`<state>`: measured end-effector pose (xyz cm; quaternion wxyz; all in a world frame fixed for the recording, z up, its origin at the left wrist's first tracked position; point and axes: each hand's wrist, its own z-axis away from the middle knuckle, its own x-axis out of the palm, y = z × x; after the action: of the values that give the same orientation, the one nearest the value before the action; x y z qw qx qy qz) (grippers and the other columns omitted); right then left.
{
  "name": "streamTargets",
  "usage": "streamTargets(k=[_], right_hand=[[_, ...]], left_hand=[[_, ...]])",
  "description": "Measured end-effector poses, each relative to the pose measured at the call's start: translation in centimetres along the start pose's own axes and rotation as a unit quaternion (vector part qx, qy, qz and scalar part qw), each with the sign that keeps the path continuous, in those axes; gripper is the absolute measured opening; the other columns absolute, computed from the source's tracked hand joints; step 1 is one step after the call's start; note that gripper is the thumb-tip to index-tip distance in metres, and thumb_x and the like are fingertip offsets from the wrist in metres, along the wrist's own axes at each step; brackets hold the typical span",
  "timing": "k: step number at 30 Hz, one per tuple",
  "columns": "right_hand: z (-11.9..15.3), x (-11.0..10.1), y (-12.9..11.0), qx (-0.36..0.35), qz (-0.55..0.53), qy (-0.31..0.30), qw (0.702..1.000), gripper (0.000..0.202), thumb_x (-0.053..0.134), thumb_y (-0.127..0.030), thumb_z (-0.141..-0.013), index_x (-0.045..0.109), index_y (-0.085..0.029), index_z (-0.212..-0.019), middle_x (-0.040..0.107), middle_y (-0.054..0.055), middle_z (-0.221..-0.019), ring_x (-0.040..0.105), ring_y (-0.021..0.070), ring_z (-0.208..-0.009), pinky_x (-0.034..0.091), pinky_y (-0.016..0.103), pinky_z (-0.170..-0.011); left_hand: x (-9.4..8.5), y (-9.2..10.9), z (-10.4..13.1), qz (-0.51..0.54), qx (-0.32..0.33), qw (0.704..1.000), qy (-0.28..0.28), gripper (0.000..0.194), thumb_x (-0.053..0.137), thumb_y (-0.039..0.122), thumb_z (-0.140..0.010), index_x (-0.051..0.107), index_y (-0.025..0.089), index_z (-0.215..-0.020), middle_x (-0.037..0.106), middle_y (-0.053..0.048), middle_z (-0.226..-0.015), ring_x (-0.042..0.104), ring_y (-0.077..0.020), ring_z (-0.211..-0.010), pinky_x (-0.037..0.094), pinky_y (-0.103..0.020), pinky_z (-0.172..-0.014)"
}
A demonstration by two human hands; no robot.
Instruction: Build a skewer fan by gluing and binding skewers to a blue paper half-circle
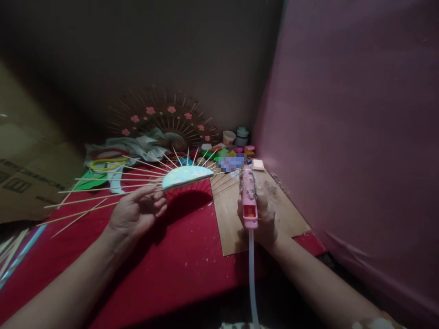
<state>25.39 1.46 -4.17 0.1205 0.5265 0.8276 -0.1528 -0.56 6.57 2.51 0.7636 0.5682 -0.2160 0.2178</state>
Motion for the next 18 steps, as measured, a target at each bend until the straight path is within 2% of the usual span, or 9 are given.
streamTargets(k=[4,9,12,15,18], right_hand=[[-0.5,-0.3,0.1,-0.004,-0.055,-0.008,0.998,0.035,0.052,-0.024,-0.083,0.048,-0.019,-0.118,0.062,0.008,-0.085,0.062,0.0184,-0.066,0.051,0.028,-0.058],[0.6,-0.1,0.0,-0.019,-0.003,0.003,1.000,0.039,0.053,-0.023,-0.081,0.047,-0.017,-0.119,0.063,0.011,-0.087,0.061,0.0204,-0.064,0.050,0.031,-0.056],[0.4,-0.1,-0.1,-0.018,-0.025,-0.004,1.000,0.032,0.054,-0.022,-0.080,0.052,-0.020,-0.113,0.063,0.009,-0.085,0.061,0.0196,-0.062,0.048,0.030,-0.052],[-1.0,0.0,-0.2,0.047,-0.083,-0.012,0.995,0.023,0.056,-0.022,-0.079,0.055,-0.019,-0.102,0.063,0.006,-0.079,0.059,0.0177,-0.060,0.050,0.030,-0.054],[-2.6,-0.1,-0.6,0.156,-0.180,-0.074,0.968,0.012,0.056,-0.027,-0.081,0.058,-0.018,-0.088,0.061,0.003,-0.069,0.056,0.0145,-0.054,0.049,0.028,-0.051]], left_hand=[[0.0,-0.2,-0.1,-0.010,0.010,1.000,0.004,0.014,0.047,0.006,-0.074,0.049,0.017,-0.064,0.043,0.002,-0.051,0.041,-0.0092,-0.040,0.042,-0.021,-0.040],[-0.1,-0.4,-0.3,-0.005,0.018,1.000,0.000,0.014,0.047,0.007,-0.073,0.048,0.015,-0.063,0.041,0.003,-0.050,0.040,-0.0089,-0.039,0.038,-0.021,-0.038],[-0.2,-0.3,-0.3,0.001,0.025,1.000,-0.019,0.015,0.045,0.006,-0.074,0.048,0.015,-0.063,0.042,0.002,-0.051,0.039,-0.0092,-0.039,0.037,-0.022,-0.038],[-0.2,-0.3,-0.1,0.015,0.035,0.998,-0.045,0.017,0.044,0.006,-0.074,0.046,0.015,-0.060,0.040,0.002,-0.050,0.039,-0.0097,-0.040,0.035,-0.022,-0.037],[-0.1,-0.3,0.1,0.033,0.045,0.996,-0.065,0.019,0.044,0.006,-0.074,0.045,0.015,-0.057,0.039,0.002,-0.050,0.039,-0.0098,-0.040,0.035,-0.023,-0.036]])
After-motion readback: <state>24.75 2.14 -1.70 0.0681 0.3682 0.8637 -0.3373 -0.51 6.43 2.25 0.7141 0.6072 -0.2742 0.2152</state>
